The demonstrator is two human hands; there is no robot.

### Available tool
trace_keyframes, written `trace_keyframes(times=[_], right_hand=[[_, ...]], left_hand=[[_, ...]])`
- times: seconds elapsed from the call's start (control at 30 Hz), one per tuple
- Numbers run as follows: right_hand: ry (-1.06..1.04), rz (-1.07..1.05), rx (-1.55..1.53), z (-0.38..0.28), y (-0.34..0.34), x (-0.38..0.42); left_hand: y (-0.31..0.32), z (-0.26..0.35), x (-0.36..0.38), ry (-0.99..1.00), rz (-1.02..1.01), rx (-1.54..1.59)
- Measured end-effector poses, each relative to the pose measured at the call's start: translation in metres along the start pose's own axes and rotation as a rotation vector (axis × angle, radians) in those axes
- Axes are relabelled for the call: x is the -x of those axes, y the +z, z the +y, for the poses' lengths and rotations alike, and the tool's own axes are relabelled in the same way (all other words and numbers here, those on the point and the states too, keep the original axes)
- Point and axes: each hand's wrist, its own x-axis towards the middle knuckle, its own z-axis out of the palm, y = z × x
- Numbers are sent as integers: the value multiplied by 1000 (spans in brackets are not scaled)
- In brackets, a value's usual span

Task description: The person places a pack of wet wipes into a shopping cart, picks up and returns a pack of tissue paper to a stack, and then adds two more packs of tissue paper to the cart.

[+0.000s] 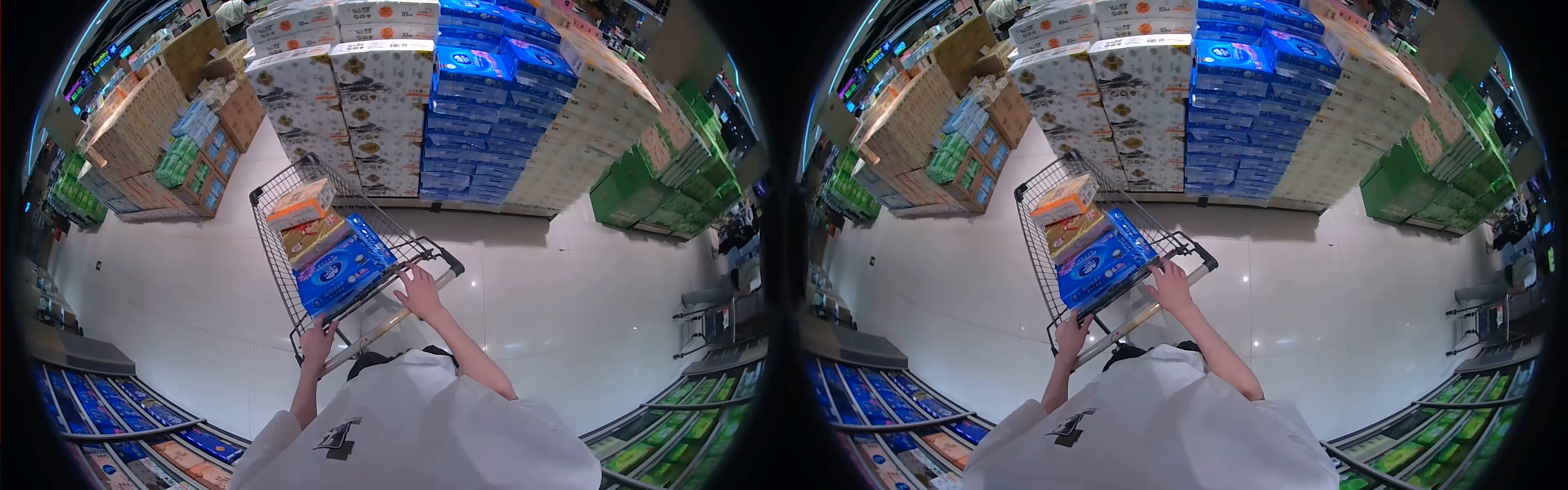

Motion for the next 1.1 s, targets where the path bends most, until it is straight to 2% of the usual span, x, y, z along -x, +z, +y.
trace_keyframes(times=[0.1, 0.2, 0.5, 0.67, 1.0, 1.1], right_hand=[[-27, -169, -273, 20, 2, -4], [-130, -88, -176, 35, 0, -14], [-179, -136, -149, 74, 26, -98], [-184, -219, -112, 94, 42, -152], [-220, -225, -68, 124, 64, -246], [-238, -248, -63, 145, 68, -264]], left_hand=[[3, 14, -16, -83, -22, 53], [6, 27, -29, -117, -35, 80], [7, 56, -80, -172, -66, 209], [24, 67, -118, -188, 49, 145], [28, 107, -195, -371, 42, 187], [42, 122, -210, -364, 122, 191]])
